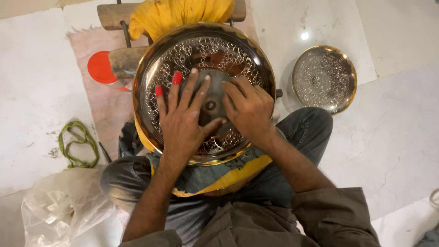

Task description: The person sits cross-legged and uses a wooden mallet to tap a small metal piece on a large ornate metal plate. They then switch to a grinding wheel to grind the same small metal piece against the plate's surface.

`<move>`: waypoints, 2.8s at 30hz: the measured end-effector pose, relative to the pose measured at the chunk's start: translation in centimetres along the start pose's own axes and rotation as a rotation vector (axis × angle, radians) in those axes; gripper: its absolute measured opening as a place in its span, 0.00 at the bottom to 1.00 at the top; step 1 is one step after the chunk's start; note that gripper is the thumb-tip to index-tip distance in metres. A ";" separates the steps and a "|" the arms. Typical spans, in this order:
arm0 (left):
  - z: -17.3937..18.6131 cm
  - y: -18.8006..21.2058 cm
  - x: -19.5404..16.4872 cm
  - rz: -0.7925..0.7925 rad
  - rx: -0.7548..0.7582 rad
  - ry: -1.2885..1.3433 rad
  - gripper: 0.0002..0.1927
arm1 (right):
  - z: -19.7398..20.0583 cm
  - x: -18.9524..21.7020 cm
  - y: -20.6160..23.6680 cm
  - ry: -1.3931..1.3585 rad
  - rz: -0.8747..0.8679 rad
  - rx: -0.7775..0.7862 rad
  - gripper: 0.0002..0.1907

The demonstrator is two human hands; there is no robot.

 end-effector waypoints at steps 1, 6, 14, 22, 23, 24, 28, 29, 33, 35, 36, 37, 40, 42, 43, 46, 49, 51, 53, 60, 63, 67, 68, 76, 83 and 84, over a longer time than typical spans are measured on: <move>0.1 0.0 0.0 -0.010 -0.011 -0.007 0.53 | 0.0 0.0 0.1 0.012 -0.001 -0.001 0.13; 0.3 -0.4 0.1 -0.026 -0.033 -0.031 0.52 | -0.1 -0.5 0.6 0.065 -0.045 -0.010 0.12; 0.2 -0.2 0.0 -0.013 -0.003 -0.031 0.52 | 0.2 -0.2 0.4 0.054 -0.033 0.024 0.12; 0.2 -0.1 0.0 -0.010 -0.011 -0.015 0.52 | 0.2 0.6 -1.0 0.032 0.043 -0.014 0.14; 0.3 -0.1 0.0 -0.016 -0.010 -0.018 0.53 | 0.3 0.7 -0.9 0.036 0.041 -0.007 0.14; 0.4 -0.1 -0.1 -0.019 -0.007 -0.020 0.53 | 0.3 0.7 -0.8 0.040 0.034 0.011 0.14; 0.4 -0.5 -0.1 -0.015 -0.019 -0.030 0.53 | 0.5 0.1 -0.1 0.074 0.025 0.002 0.13; 0.4 -0.4 -0.2 -0.007 0.016 -0.025 0.53 | 0.3 0.0 0.1 0.078 0.028 0.009 0.13; 0.3 -0.3 0.0 -0.024 0.002 -0.024 0.53 | -0.3 -0.7 0.6 0.053 0.041 0.004 0.12; 0.2 -0.2 0.1 -0.030 -0.028 -0.024 0.53 | -0.3 -0.8 0.9 0.082 0.022 0.017 0.13; 0.2 -0.2 0.1 -0.042 -0.038 -0.023 0.53 | -0.3 -0.8 0.8 0.099 0.021 0.016 0.13; 0.2 -0.1 0.2 -0.051 -0.057 -0.024 0.53 | -0.3 -0.7 0.8 0.112 0.036 -0.009 0.13; 0.2 0.1 0.1 -0.026 -0.040 -0.022 0.52 | -0.1 -0.3 0.7 0.108 0.028 0.002 0.12; 0.1 0.0 0.0 -0.015 -0.014 -0.021 0.52 | 0.0 -0.2 0.5 0.088 0.029 -0.004 0.11; 0.1 -0.1 0.0 -0.006 0.001 -0.022 0.53 | 0.0 -0.2 0.5 0.093 0.026 -0.010 0.11; 0.1 -0.3 -0.1 -0.026 -0.024 -0.024 0.53 | 0.2 -0.3 0.5 0.111 0.011 -0.009 0.10; 0.2 -0.3 0.0 -0.027 -0.036 -0.027 0.53 | 0.1 -0.5 0.5 0.113 0.013 -0.003 0.10; 0.2 -0.1 -0.1 -0.015 0.004 -0.004 0.53 | 0.1 -0.5 0.5 0.111 0.032 -0.006 0.11; 0.2 -0.1 0.0 0.003 0.000 0.008 0.53 | 0.0 -0.6 0.4 0.122 0.029 -0.008 0.11; 0.0 -0.1 0.1 -0.020 -0.021 -0.025 0.53 | 0.0 -1.0 0.5 0.120 0.012 -0.010 0.13; 0.0 -0.2 0.1 -0.013 -0.012 -0.021 0.53 | 0.0 -1.0 0.5 0.093 0.023 -0.008 0.12; 0.1 -0.2 0.0 -0.027 -0.032 -0.019 0.53 | 0.2 -0.8 0.2 0.129 -0.007 -0.027 0.12; 0.1 -0.2 0.0 -0.023 -0.045 -0.017 0.53 | 0.4 -0.6 0.2 0.131 -0.003 -0.036 0.12; 0.2 -0.4 0.0 -0.016 -0.005 -0.010 0.53 | 0.2 -0.4 -0.1 0.098 0.007 -0.011 0.11; 0.1 -0.1 -0.1 -0.014 0.013 -0.029 0.52 | -0.1 -0.9 0.2 0.090 0.028 0.004 0.11; 0.1 -0.2 0.0 -0.021 0.007 -0.028 0.52 | -0.3 -0.9 0.1 0.077 0.023 0.001 0.11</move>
Point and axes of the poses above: each hand's wrist, its own y-axis away from the middle knuckle, its own z-axis out of the back of the hand, x = y × z, the point moved 1 cm from there along -y, towards the middle knuckle, and after that the axes turned 11 degrees about -z, right-handed, at the moved point
